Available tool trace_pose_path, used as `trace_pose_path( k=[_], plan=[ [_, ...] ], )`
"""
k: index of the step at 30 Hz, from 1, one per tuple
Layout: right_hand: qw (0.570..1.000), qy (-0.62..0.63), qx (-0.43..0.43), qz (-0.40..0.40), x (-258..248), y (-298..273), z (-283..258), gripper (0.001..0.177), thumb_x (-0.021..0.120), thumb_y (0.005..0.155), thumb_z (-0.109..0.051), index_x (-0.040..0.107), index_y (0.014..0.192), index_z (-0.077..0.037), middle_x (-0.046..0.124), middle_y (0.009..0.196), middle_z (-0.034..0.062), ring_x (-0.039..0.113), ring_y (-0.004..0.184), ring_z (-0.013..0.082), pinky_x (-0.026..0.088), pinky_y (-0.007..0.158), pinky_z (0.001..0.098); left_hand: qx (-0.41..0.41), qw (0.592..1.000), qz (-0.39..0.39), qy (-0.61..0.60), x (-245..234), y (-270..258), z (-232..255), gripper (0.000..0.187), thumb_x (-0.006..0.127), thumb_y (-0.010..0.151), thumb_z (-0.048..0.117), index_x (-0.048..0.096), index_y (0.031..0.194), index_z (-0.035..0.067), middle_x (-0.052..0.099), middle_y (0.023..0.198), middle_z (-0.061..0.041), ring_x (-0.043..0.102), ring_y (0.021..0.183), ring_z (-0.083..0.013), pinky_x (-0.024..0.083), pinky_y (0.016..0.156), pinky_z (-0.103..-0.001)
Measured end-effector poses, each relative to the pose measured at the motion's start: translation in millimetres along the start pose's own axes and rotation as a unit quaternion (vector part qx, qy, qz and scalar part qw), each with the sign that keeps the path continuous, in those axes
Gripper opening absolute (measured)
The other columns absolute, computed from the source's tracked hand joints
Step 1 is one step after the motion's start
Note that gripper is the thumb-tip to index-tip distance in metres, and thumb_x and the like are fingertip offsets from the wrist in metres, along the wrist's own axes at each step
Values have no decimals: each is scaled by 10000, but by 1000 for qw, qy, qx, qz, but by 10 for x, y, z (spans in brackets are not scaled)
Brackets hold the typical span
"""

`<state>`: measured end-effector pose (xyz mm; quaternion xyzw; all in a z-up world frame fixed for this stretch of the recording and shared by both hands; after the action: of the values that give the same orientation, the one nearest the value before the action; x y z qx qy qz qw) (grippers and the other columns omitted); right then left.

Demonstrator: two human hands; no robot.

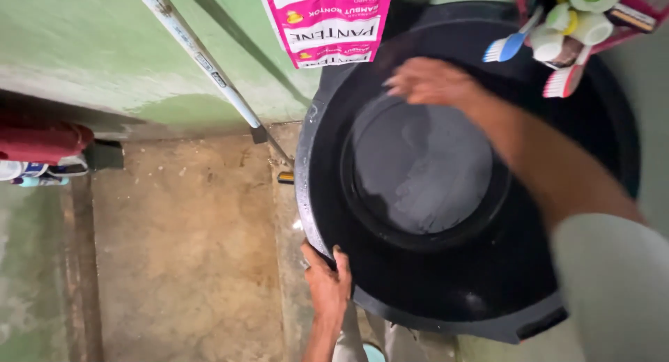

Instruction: Scrubbing a tub, filling it with water, and squeegeeing the floor in a bathroom.

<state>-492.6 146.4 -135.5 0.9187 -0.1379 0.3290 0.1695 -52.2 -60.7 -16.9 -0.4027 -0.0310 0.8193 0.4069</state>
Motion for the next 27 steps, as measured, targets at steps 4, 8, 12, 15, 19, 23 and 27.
trace_pose_path(
  k=[4, 8, 12, 15, 19, 23, 27],
  plan=[
    [901, -422, -51, -85, 681, 501, 215, 562, 645, 996, -172, 443, 1516, -106, 516, 1497, 102, 484, 1408, 291, 367, 1207, 495, 3, 1000, -21, -19, -30, 5, 70, 541, 627, 920, 317, 374, 1334, 78, 672, 673, -267, 679, 576, -458, 501, 527, -543],
    [142, -983, 85, -81, 765, -409, -478, 318, 640, 980, -186, 619, 1286, -106, 614, 1428, 29, 603, 1203, 243, 488, 998, 396, -66, 996, -55, -25, -1, -42, 68, 485, 612, 952, 325, 389, 1287, 55, 670, 678, -305, 671, 576, -485, 499, 587, -561],
    [173, -971, 56, 154, 933, -2146, -190, 169, 652, 1034, -204, 724, 1165, -126, 637, 1184, 111, 599, 983, 315, 506, 789, 445, 20, 999, 19, -35, -51, -32, 159, 521, 632, 933, 276, 391, 1332, 42, 673, 784, -323, 661, 732, -531, 506, 628, -581],
    [210, -867, 439, 108, 1045, -3156, 813, 181, 706, 726, -298, 727, 796, -133, 717, 827, 86, 700, 794, 284, 556, 712, 481, 80, 990, 62, -102, -109, -54, 284, 481, 593, 951, 261, 410, 1330, 28, 678, 868, -327, 674, 788, -531, 520, 663, -576],
    [545, -722, 421, 64, 1302, -2960, 2738, 318, 605, 931, -358, 780, 815, -119, 736, 850, 162, 703, 794, 355, 558, 691, 501, -4, 998, 41, -40, -27, -48, 177, 441, 607, 976, 304, 430, 1287, 45, 664, 766, -311, 648, 710, -533, 477, 635, -587],
    [641, -685, 152, 312, 748, -969, 3614, 497, 567, 1018, -372, 601, 1323, 18, 553, 1362, 328, 530, 1214, 487, 439, 975, 532, 48, 996, 31, -75, -30, -59, 191, 457, 593, 948, 289, 413, 1272, 23, 655, 692, -284, 670, 646, -497, 488, 569, -556],
    [607, -357, 168, 690, 200, 324, 1777, 517, 578, 977, -458, 580, 1288, -45, 648, 1299, 176, 647, 1188, 303, 533, 976, 449, 35, 999, 17, -37, 35, -46, 90, 513, 616, 936, 287, 381, 1286, -5, 638, 685, -293, 641, 627, -513, 482, 543, -563]
  ],
)
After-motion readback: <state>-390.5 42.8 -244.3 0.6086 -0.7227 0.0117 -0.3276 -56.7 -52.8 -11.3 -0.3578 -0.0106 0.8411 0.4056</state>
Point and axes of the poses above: each hand's wrist, its own y-axis towards the middle knuckle, its own x-axis out of the palm, z = x × y, the point moved 8 cm from there along y, towards the middle knuckle
